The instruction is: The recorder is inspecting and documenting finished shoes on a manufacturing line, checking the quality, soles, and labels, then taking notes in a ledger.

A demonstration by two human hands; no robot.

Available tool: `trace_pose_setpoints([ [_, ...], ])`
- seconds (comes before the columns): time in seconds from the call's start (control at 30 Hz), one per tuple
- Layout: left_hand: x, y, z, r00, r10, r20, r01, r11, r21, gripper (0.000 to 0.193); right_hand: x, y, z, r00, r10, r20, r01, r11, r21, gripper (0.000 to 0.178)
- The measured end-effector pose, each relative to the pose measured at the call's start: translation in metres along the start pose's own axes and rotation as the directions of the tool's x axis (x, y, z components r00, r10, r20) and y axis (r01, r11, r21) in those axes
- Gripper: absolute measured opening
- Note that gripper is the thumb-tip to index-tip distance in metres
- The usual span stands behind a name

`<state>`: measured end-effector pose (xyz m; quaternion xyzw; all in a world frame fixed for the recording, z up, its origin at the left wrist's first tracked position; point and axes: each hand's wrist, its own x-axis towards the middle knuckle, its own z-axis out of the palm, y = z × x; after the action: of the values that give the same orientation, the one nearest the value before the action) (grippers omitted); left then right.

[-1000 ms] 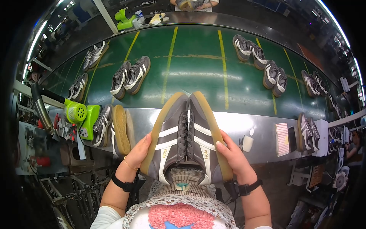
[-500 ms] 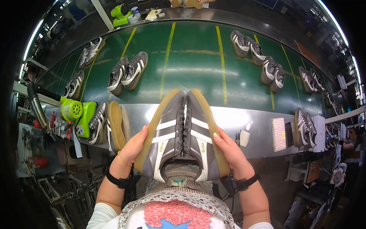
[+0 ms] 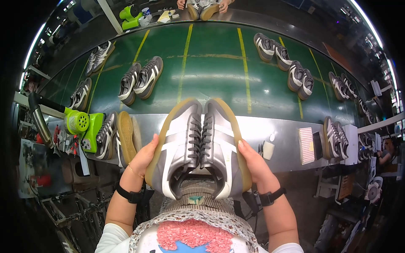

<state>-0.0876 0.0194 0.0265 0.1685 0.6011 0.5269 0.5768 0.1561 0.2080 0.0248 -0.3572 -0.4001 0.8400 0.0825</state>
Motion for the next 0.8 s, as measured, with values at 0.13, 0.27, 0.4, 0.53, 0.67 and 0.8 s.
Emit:
trace_pose_setpoints([
  [0.13, 0.012, -0.025, 0.007, 0.958, -0.045, 0.282, 0.255, 0.576, -0.777, 0.057, 0.018, 0.026, 0.005, 0.988, 0.060, 0.141, -0.127, 0.839, 0.529, 0.048],
  [0.27, 0.026, -0.047, 0.028, 0.966, -0.092, 0.242, 0.258, 0.328, -0.909, 0.043, 0.034, 0.046, 0.013, 0.985, 0.173, 0.005, -0.121, 0.666, 0.736, 0.046],
  [0.4, 0.031, -0.048, 0.041, 0.976, -0.101, 0.191, 0.214, 0.357, -0.909, 0.041, 0.034, 0.041, 0.030, 0.980, 0.200, 0.010, -0.130, 0.597, 0.792, 0.040],
  [0.53, 0.036, -0.057, 0.038, 0.949, 0.020, 0.314, 0.296, 0.283, -0.912, 0.060, 0.032, 0.039, 0.033, 0.971, 0.109, 0.213, -0.238, 0.542, 0.806, 0.051],
  [0.67, 0.040, -0.059, 0.039, 0.913, 0.105, 0.395, 0.369, 0.203, -0.907, 0.063, 0.037, 0.045, 0.026, 0.963, 0.098, 0.252, -0.268, 0.454, 0.850, 0.055],
  [0.8, 0.042, -0.058, 0.043, 0.946, -0.004, 0.324, 0.317, 0.221, -0.922, 0.061, 0.036, 0.037, 0.035, 0.976, 0.206, 0.068, -0.174, 0.552, 0.815, 0.056],
])
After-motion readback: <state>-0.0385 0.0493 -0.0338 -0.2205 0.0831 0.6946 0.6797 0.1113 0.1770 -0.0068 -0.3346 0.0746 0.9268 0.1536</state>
